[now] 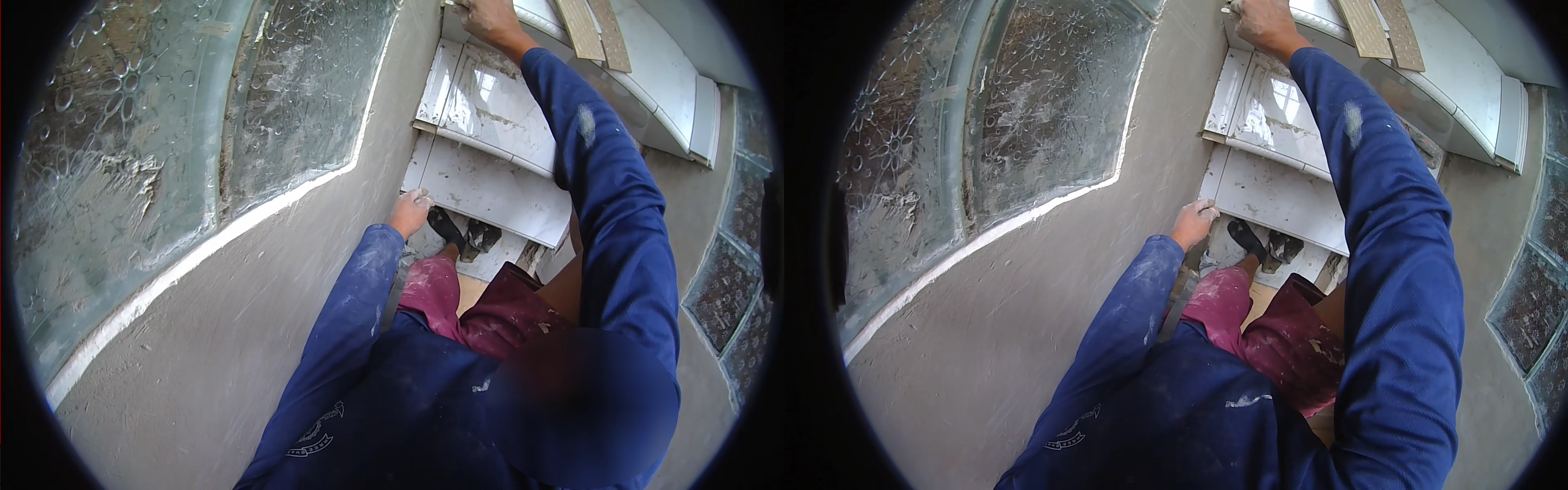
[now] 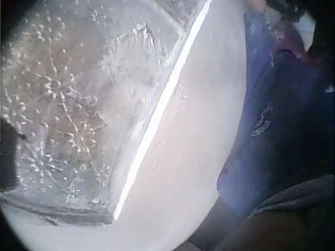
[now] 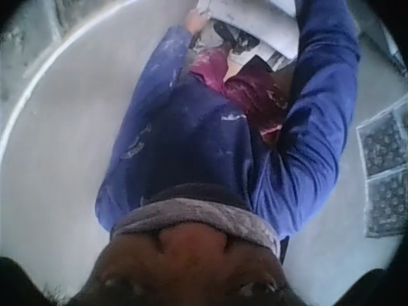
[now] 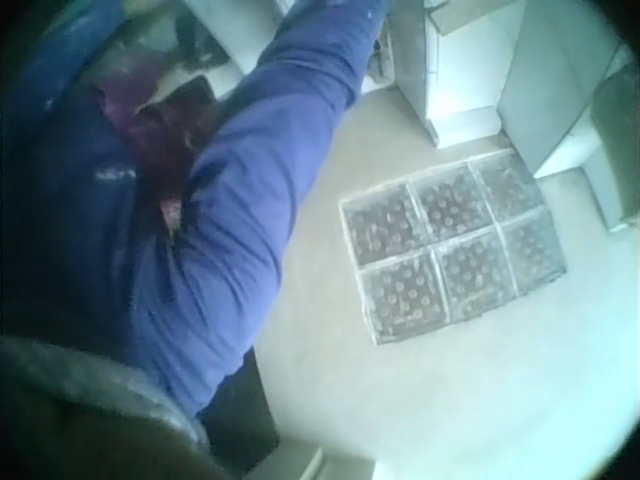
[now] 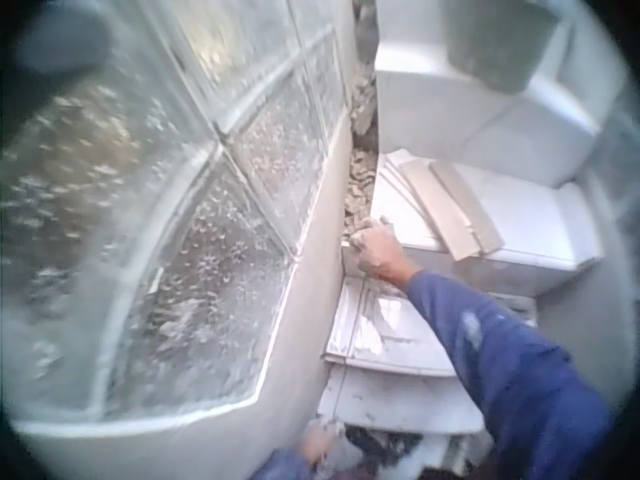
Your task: Apply mortar and lay white ceramic tiles on a staircase step.
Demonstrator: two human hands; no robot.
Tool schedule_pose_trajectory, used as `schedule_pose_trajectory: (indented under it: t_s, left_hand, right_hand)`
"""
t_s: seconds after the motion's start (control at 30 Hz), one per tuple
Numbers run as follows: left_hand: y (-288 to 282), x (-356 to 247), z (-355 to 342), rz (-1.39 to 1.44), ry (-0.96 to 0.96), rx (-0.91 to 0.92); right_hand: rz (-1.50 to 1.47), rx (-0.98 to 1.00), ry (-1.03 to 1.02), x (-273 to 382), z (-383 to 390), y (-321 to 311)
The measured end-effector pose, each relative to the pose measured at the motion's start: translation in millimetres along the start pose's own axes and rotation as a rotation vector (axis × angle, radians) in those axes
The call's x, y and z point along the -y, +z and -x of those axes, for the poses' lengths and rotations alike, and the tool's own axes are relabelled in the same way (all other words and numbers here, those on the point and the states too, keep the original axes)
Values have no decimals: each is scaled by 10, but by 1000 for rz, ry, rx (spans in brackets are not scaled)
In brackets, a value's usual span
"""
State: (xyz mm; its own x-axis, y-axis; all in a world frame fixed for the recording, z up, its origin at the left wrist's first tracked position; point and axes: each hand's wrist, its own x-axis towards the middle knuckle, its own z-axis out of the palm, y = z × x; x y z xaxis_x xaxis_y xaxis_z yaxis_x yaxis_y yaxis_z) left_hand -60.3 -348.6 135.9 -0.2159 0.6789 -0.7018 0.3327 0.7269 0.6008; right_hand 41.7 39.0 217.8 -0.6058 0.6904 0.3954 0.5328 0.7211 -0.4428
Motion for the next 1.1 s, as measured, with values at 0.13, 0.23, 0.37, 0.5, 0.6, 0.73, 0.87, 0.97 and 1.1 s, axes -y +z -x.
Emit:
schedule_pose_trajectory:
  t_s: [0.13,0.23,0.37,0.5,0.6,0.73,0.87,0.97,1.1]
  left_hand:
    - [30,-26,7,-51,33,-2]
    - [37,0,12,-3,-8,13]
    - [35,51,16,-45,57,-20]
    - [61,25,-13,-60,90,-31]
    - [58,21,-16,-41,69,-18]
    - [77,136,-71,-28,61,-12]
    - [84,208,-78,-23,75,-7]
    - [120,229,-67,-23,78,7]
    - [103,188,-88,-118,100,6]
  right_hand:
    - [-1,-7,49,-33,19,-7]
    - [47,35,58,-13,-3,-12]
    - [155,93,59,61,-42,-45]
    - [36,87,87,58,-166,-183]
    - [172,99,11,140,-254,-412]
    - [209,283,87,317,-259,-831]
    - [125,316,142,259,55,-1270]
    - [115,333,213,193,446,-1514]
    - [167,327,204,-70,1031,-1552]
